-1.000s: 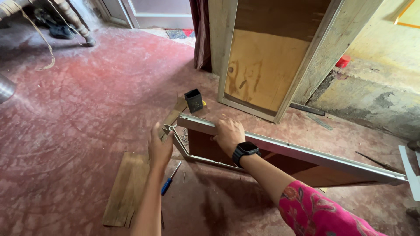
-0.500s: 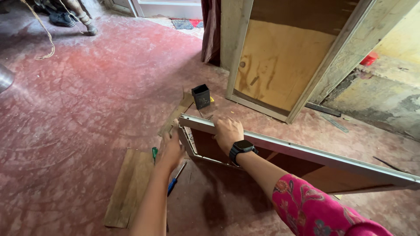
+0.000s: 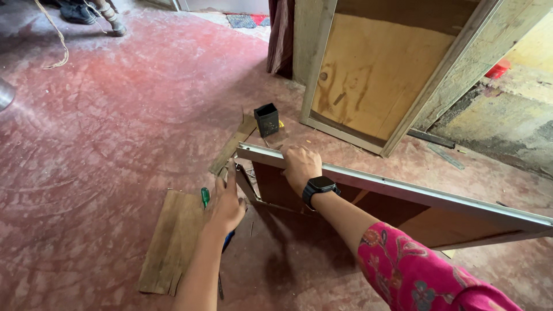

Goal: The person disassembles a wooden furniture panel by removing metal frame pieces and a wooden board. They use their hands to detach the components and place them on the floor.

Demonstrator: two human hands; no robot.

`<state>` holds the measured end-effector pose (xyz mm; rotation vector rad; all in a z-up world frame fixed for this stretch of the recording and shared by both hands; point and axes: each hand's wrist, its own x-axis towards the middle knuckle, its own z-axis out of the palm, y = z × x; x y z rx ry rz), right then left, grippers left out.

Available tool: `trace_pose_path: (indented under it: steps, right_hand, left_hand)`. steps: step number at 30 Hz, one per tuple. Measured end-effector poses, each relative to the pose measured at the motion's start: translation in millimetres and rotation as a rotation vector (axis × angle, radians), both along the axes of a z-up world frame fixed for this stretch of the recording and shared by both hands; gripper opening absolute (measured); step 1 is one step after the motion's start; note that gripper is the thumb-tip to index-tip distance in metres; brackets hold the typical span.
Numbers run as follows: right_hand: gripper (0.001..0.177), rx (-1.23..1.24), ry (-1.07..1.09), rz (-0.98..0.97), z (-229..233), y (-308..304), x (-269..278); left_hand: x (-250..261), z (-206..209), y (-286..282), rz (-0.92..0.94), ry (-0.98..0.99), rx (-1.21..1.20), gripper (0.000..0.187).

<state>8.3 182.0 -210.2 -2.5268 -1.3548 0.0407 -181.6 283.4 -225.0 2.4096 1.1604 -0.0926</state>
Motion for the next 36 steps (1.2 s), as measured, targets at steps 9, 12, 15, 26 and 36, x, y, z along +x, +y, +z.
trace_pose_path:
  steps: [9, 12, 15, 26, 36]
  right_hand:
    - [0.029, 0.029, -0.005, -0.021, -3.9, -0.8, -6.5]
    - [0.029, 0.051, -0.017, -0.015, -3.5, -0.8, -8.5]
    - [0.03, 0.061, -0.036, -0.007, -4.9, 0.2, -10.3]
    - [0.026, 0.016, -0.032, 0.024, -36.3, -19.8, -29.3]
    - [0.03, 0.014, 0.063, 0.037, -50.0, -38.9, -29.4]
  left_hand:
    - [-9.2, -12.0, -1.9, 0.007, 0.01, -0.011, 0.109]
    - [-12.3, -2.7, -5.2, -0.033, -0.016, 0.049, 0.108]
    - [-7.6, 14.7, -8.4, 0.037, -0.207, 0.139, 0.105]
    - [25.1, -14.3, 22.6, 0.079, -0.264, -0.011, 0.132]
    - [32.5, -77.3, -18.8, 0.622, -0.731, -0.806, 0.099]
